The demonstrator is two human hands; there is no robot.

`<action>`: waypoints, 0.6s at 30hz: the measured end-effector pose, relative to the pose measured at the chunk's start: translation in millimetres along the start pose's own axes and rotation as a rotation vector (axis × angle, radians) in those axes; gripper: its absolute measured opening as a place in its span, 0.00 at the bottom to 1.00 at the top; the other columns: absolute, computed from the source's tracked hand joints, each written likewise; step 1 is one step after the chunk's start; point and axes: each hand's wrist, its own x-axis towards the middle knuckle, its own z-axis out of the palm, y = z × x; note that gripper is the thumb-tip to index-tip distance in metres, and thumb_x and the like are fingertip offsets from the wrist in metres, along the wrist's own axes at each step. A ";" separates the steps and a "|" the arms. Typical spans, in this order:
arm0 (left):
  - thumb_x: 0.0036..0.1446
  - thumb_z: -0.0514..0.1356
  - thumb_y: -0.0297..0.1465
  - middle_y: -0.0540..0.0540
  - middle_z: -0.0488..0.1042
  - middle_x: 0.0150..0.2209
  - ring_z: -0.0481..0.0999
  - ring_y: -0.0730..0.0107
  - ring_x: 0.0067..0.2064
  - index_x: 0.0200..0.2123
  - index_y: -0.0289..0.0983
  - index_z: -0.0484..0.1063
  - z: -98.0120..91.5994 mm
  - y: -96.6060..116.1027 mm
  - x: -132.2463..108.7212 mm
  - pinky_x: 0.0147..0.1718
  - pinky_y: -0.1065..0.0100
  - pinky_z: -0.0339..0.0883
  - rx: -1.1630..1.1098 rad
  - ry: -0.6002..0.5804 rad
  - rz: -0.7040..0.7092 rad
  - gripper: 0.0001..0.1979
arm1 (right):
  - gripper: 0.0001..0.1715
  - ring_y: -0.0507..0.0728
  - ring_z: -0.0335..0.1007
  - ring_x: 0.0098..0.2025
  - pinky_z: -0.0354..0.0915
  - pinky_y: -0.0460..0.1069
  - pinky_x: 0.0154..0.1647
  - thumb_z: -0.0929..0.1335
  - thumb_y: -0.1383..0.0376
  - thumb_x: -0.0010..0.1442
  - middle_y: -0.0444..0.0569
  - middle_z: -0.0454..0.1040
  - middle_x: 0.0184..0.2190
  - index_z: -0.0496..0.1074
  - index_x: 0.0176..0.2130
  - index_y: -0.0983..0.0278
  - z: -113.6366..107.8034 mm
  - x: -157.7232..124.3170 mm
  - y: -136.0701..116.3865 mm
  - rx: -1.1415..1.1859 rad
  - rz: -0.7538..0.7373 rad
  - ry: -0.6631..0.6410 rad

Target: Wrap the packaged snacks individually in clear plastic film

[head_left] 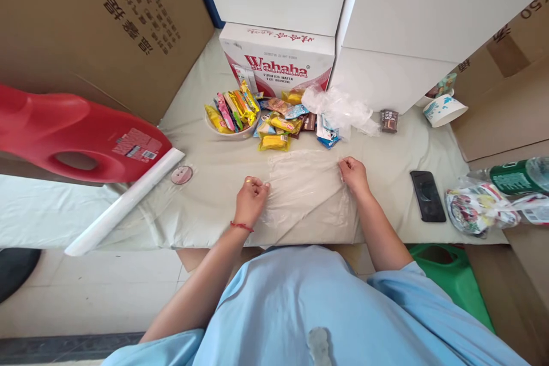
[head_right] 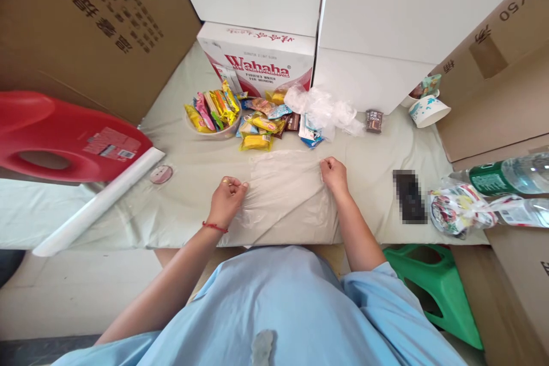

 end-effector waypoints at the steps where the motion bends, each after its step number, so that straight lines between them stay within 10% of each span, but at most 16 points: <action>1: 0.59 0.59 0.41 0.54 0.69 0.24 0.74 0.62 0.28 0.40 0.43 0.62 -6.0 -5.1 0.5 0.32 0.61 0.69 0.070 0.041 -0.014 0.12 | 0.18 0.57 0.67 0.25 0.63 0.50 0.28 0.66 0.50 0.61 0.45 0.73 0.21 0.74 0.33 0.61 0.1 -0.3 0.2 -0.020 -0.013 0.004; 8: 0.62 0.58 0.34 0.33 0.76 0.47 0.74 0.45 0.52 0.49 0.36 0.72 -32.9 10.5 -19.7 0.50 0.46 0.67 0.489 0.421 0.476 0.13 | 0.18 0.58 0.67 0.29 0.61 0.50 0.35 0.63 0.52 0.64 0.46 0.75 0.25 0.74 0.32 0.60 7.3 -5.4 -1.7 -0.223 -0.150 0.066; 12: 0.70 0.52 0.35 0.36 0.79 0.51 0.74 0.49 0.57 0.49 0.38 0.76 -6.1 42.0 -16.2 0.56 0.48 0.65 0.562 0.088 0.764 0.15 | 0.18 0.58 0.68 0.30 0.62 0.50 0.36 0.63 0.53 0.65 0.46 0.76 0.26 0.75 0.33 0.60 11.9 -5.8 -4.0 -0.264 -0.174 0.058; 18: 0.71 0.51 0.41 0.37 0.57 0.75 0.55 0.46 0.75 0.69 0.44 0.65 24.1 4.2 4.2 0.70 0.31 0.41 0.658 -0.075 0.602 0.27 | 0.19 0.59 0.72 0.30 0.67 0.52 0.39 0.64 0.54 0.63 0.46 0.77 0.27 0.75 0.46 0.62 -15.3 -0.6 10.2 -0.182 -0.082 0.067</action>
